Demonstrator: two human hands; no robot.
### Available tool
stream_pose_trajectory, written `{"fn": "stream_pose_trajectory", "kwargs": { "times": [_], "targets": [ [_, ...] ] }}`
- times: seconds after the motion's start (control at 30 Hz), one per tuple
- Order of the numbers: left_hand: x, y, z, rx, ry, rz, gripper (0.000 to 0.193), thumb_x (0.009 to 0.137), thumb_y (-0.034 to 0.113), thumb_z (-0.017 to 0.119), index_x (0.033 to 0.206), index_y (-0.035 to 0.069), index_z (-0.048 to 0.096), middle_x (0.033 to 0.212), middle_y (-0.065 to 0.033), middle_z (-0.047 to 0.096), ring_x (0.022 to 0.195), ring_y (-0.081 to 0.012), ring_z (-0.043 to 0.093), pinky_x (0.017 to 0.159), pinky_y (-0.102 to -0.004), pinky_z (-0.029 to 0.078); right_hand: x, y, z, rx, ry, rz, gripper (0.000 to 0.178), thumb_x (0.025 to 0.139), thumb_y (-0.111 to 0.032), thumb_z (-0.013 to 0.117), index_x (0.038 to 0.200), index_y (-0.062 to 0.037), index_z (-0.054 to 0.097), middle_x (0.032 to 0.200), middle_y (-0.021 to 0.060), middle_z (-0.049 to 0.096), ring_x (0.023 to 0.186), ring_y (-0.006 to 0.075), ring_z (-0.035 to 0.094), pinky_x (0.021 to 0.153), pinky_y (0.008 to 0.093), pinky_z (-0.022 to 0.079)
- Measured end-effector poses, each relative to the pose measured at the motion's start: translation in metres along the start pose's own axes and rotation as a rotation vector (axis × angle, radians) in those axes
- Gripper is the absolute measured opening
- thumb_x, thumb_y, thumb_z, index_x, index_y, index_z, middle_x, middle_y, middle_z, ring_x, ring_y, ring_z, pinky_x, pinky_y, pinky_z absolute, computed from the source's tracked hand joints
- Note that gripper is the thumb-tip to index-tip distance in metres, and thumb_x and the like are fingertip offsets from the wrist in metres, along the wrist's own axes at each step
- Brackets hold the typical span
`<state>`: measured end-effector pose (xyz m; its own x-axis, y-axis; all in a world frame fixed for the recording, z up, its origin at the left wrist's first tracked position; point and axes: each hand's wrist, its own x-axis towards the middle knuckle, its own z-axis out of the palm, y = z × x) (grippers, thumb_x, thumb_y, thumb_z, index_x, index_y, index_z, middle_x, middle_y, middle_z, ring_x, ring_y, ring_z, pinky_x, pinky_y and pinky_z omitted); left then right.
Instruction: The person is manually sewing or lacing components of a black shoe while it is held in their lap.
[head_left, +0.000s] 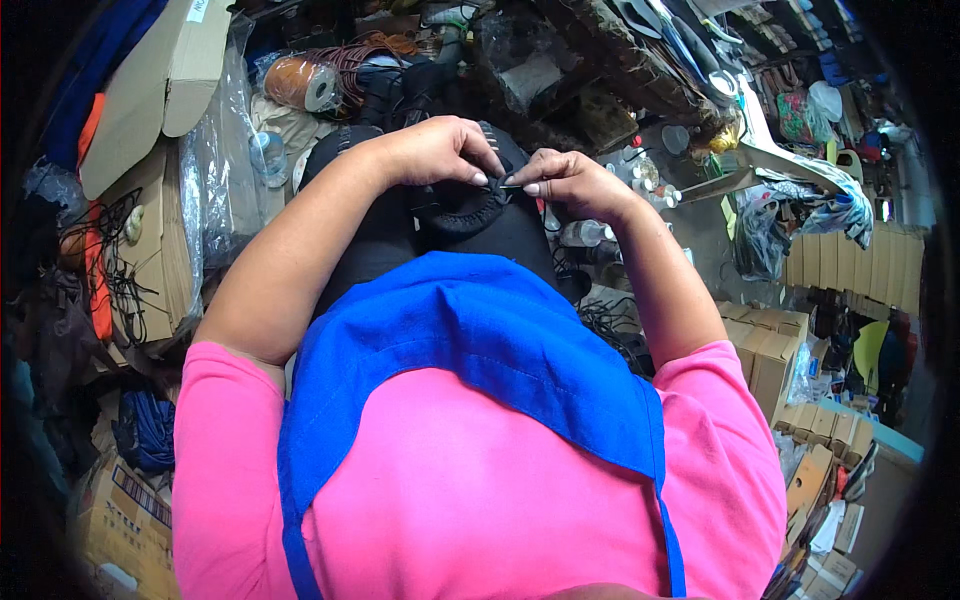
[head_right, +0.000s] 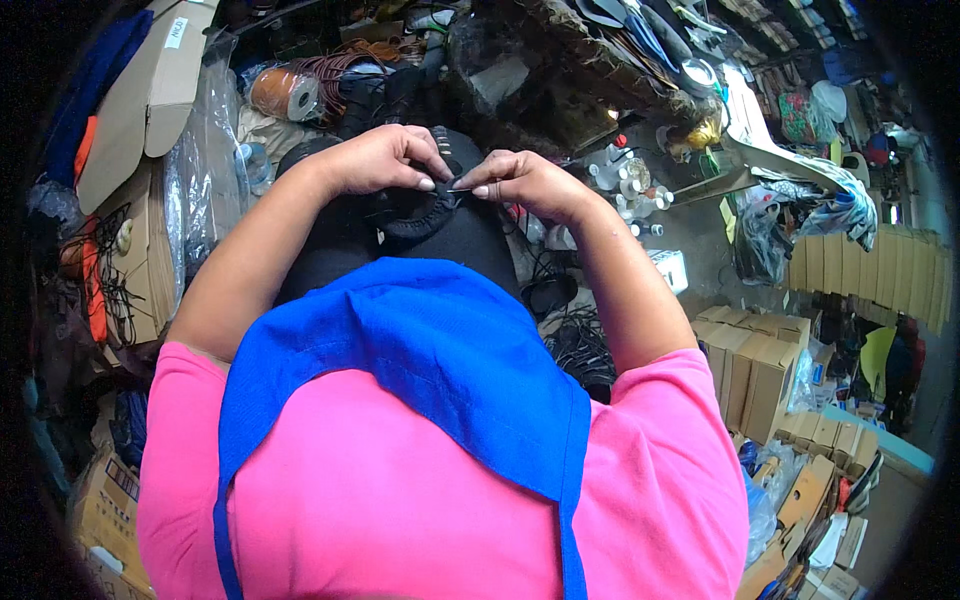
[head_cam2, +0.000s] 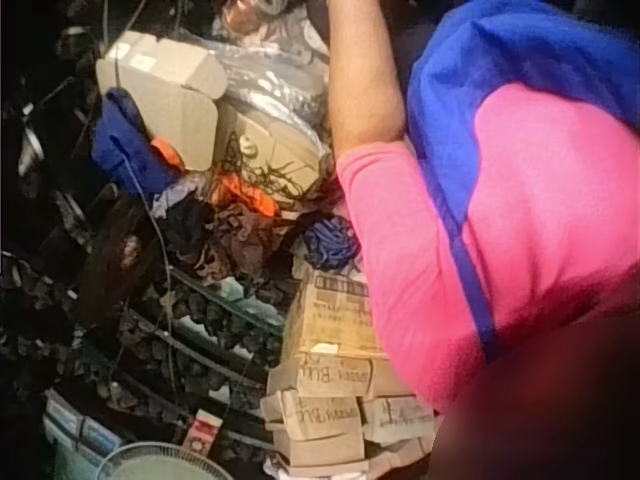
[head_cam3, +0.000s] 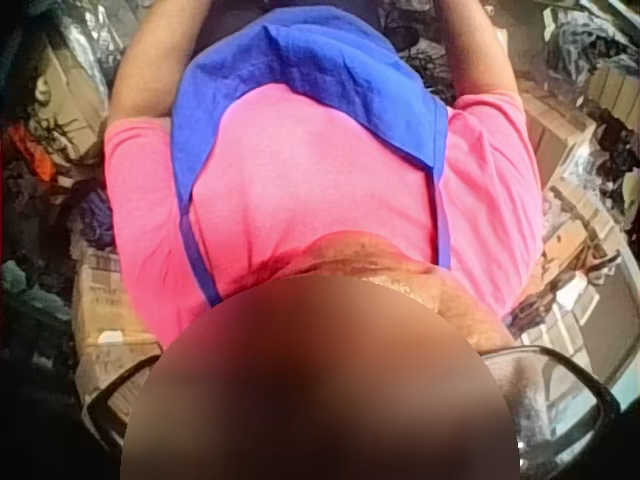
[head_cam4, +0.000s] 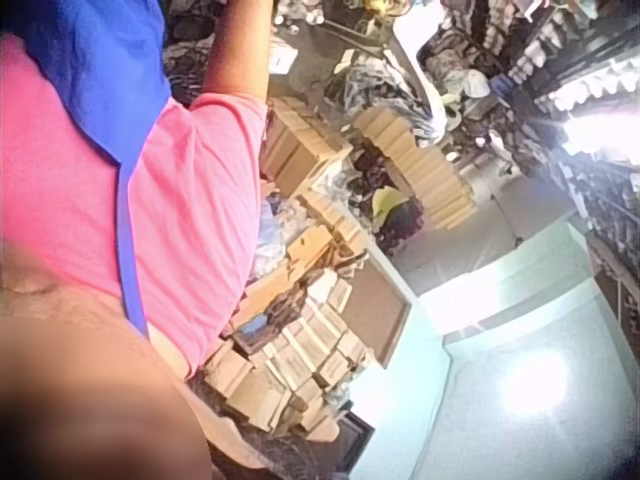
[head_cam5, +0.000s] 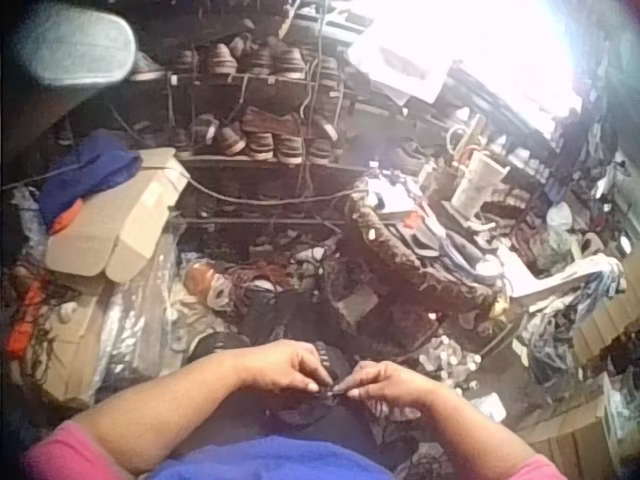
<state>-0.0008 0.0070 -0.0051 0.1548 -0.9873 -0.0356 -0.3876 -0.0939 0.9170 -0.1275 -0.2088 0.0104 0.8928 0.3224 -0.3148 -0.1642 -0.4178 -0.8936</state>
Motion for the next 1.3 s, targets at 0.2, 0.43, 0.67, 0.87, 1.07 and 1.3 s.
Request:
{"fn": "stream_pose_trajectory", "kwargs": {
  "times": [0.2, 0.43, 0.67, 0.87, 1.07, 1.3],
  "targets": [
    [0.001, -0.002, -0.004, 0.034, -0.023, -0.078, 0.027, 0.073, 0.01, 0.068, 0.1, 0.008, 0.068, 0.093, -0.0079, 0.058, 0.091, -0.0212, 0.056, 0.084, -0.0311, 0.044, 0.009, -0.009, 0.031, 0.205, 0.133, 0.052, 0.011, 0.081, -0.005, 0.068, 0.091, -0.001, 0.065, 0.086, -0.0012, 0.058, 0.083, 0.0066, 0.058, 0.073, 0.0215, 0.046],
    [-0.042, 0.023, -0.001, 0.292, 0.393, -0.071, 0.032, 0.076, -0.008, 0.048, 0.102, 0.005, 0.062, 0.093, -0.0099, 0.05, 0.085, -0.0219, 0.056, 0.076, -0.0293, 0.046, -0.011, -0.03, 0.029, -0.273, 0.232, -0.067, 0.021, 0.082, -0.007, 0.066, 0.102, -0.007, 0.067, 0.082, 0.0025, 0.052, 0.081, 0.0119, 0.056, 0.071, 0.0267, 0.046],
    [-0.072, 0.043, 0.048, 0.271, 0.629, -0.143, 0.019, 0.073, -0.005, 0.063, 0.088, 0.003, 0.068, 0.077, -0.0092, 0.059, 0.073, -0.0206, 0.061, 0.067, -0.0291, 0.048, -0.032, -0.027, 0.074, -0.708, 0.463, -0.165, 0.043, 0.071, -0.003, 0.062, 0.113, -0.0122, 0.062, 0.082, 0.011, 0.051, 0.079, 0.0284, 0.053, 0.073, 0.0391, 0.041],
    [-0.063, 0.031, 0.06, 0.557, 0.713, -0.115, 0.016, 0.07, -0.002, 0.066, 0.085, 0.005, 0.068, 0.077, -0.0093, 0.059, 0.072, -0.023, 0.06, 0.067, -0.0296, 0.047, -0.034, -0.022, 0.082, -0.756, 0.512, -0.154, 0.047, 0.07, -0.006, 0.061, 0.116, -0.0131, 0.06, 0.084, 0.0108, 0.052, 0.083, 0.0274, 0.054, 0.079, 0.041, 0.038],
    [-0.056, 0.033, 0.054, 0.299, 0.724, -0.092, 0.016, 0.07, 0.002, 0.069, 0.085, 0.006, 0.07, 0.076, -0.0062, 0.058, 0.074, -0.0178, 0.057, 0.069, -0.0258, 0.044, -0.028, -0.006, 0.06, -0.253, 0.416, -0.078, 0.036, 0.079, -0.005, 0.064, 0.113, -0.0168, 0.065, 0.074, 0.0048, 0.049, 0.074, 0.0159, 0.05, 0.07, 0.0268, 0.042],
    [-0.047, 0.015, 0.046, 0.258, 0.658, -0.117, 0.019, 0.071, 0.003, 0.07, 0.088, 0.009, 0.072, 0.073, -0.0031, 0.049, 0.072, -0.0154, 0.051, 0.065, -0.026, 0.042, -0.011, -0.003, 0.021, -0.117, 0.112, -0.048, 0.028, 0.086, -0.007, 0.057, 0.111, -0.0139, 0.066, 0.089, 0.0029, 0.051, 0.089, 0.0152, 0.049, 0.083, 0.0273, 0.04]
  ]
}}
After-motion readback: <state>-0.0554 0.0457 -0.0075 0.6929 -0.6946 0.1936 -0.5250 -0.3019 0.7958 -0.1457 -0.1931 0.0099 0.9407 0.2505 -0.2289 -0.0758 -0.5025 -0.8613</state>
